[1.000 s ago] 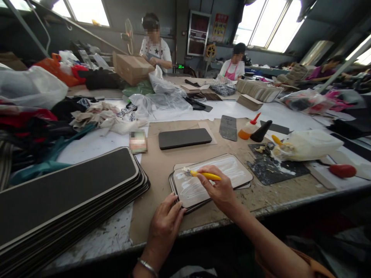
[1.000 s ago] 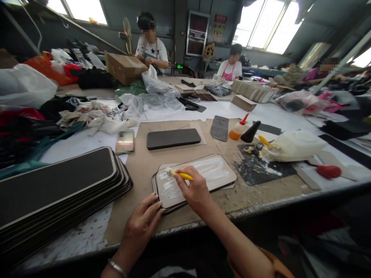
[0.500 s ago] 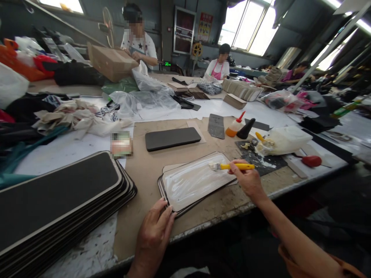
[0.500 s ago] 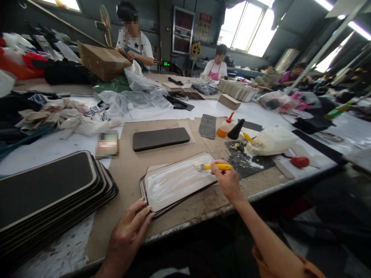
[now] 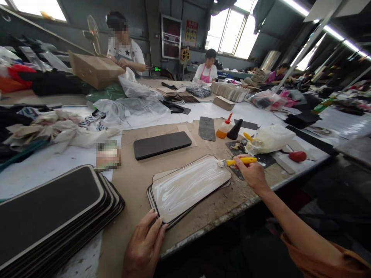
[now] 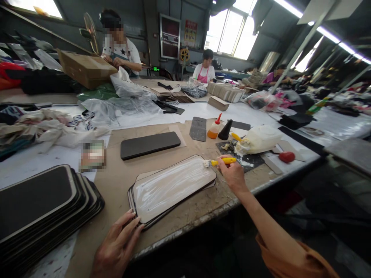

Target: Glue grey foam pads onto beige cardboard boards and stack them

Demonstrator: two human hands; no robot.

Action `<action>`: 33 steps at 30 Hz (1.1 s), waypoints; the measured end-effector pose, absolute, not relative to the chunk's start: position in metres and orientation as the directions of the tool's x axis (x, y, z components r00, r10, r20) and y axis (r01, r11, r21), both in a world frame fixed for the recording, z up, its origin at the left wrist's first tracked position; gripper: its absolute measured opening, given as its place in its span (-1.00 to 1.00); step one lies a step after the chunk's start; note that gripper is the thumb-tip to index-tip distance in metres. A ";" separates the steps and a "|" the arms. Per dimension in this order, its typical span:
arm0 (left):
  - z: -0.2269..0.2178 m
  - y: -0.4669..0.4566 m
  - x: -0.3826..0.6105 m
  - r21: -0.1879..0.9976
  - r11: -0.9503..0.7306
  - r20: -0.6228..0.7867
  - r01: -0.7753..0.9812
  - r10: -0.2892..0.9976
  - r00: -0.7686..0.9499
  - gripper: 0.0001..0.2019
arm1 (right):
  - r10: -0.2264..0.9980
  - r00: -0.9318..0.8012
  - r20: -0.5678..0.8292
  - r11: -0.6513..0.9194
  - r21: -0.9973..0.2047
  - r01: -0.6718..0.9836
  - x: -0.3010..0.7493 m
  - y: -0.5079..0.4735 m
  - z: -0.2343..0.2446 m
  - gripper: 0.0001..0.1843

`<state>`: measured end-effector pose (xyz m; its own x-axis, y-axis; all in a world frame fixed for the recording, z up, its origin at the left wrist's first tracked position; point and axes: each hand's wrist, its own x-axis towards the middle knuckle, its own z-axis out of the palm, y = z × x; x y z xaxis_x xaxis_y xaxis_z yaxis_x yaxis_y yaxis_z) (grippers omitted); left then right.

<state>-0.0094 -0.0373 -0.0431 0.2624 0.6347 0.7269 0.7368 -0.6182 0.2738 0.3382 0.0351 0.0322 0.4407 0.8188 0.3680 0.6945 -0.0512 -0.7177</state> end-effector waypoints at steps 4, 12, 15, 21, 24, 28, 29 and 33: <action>-0.043 -0.039 -0.008 0.285 -0.596 0.712 0.751 0.656 0.250 -0.84 | 0.830 0.380 0.408 -0.033 -0.645 0.764 0.336 0.008 0.035 -0.64; -0.039 -0.040 -0.007 0.319 -0.581 0.690 0.749 0.684 0.236 -0.84 | 0.958 0.212 0.192 0.110 -0.932 0.346 0.235 0.002 0.039 -0.66; -0.037 -0.039 -0.007 0.305 -0.587 0.696 0.750 0.675 0.245 -0.85 | 0.987 0.107 0.121 0.097 -0.974 0.205 0.209 0.009 0.034 -0.63; -0.037 -0.041 -0.006 0.297 -0.582 0.707 0.757 0.667 0.236 -0.86 | 0.891 0.445 0.094 -0.022 -0.969 0.248 0.272 0.022 0.028 -0.51; -0.039 -0.041 -0.007 0.314 -0.580 0.695 0.751 0.680 0.235 -0.84 | 0.839 0.527 0.135 -0.030 -0.956 0.293 0.293 0.009 0.035 -0.53; -0.040 -0.040 -0.008 0.312 -0.597 0.697 0.739 0.673 0.250 -0.84 | 0.927 0.369 0.059 -0.016 -0.981 0.196 0.260 -0.016 0.039 -0.58; -0.040 -0.040 -0.008 0.303 -0.603 0.698 0.738 0.668 0.259 -0.84 | 0.951 0.309 0.031 -0.023 -0.985 0.170 0.251 -0.018 0.038 -0.58; -0.039 -0.039 -0.009 0.283 -0.610 0.701 0.740 0.658 0.275 -0.84 | 0.953 0.302 0.008 -0.053 -0.980 0.191 0.264 -0.009 0.028 -0.55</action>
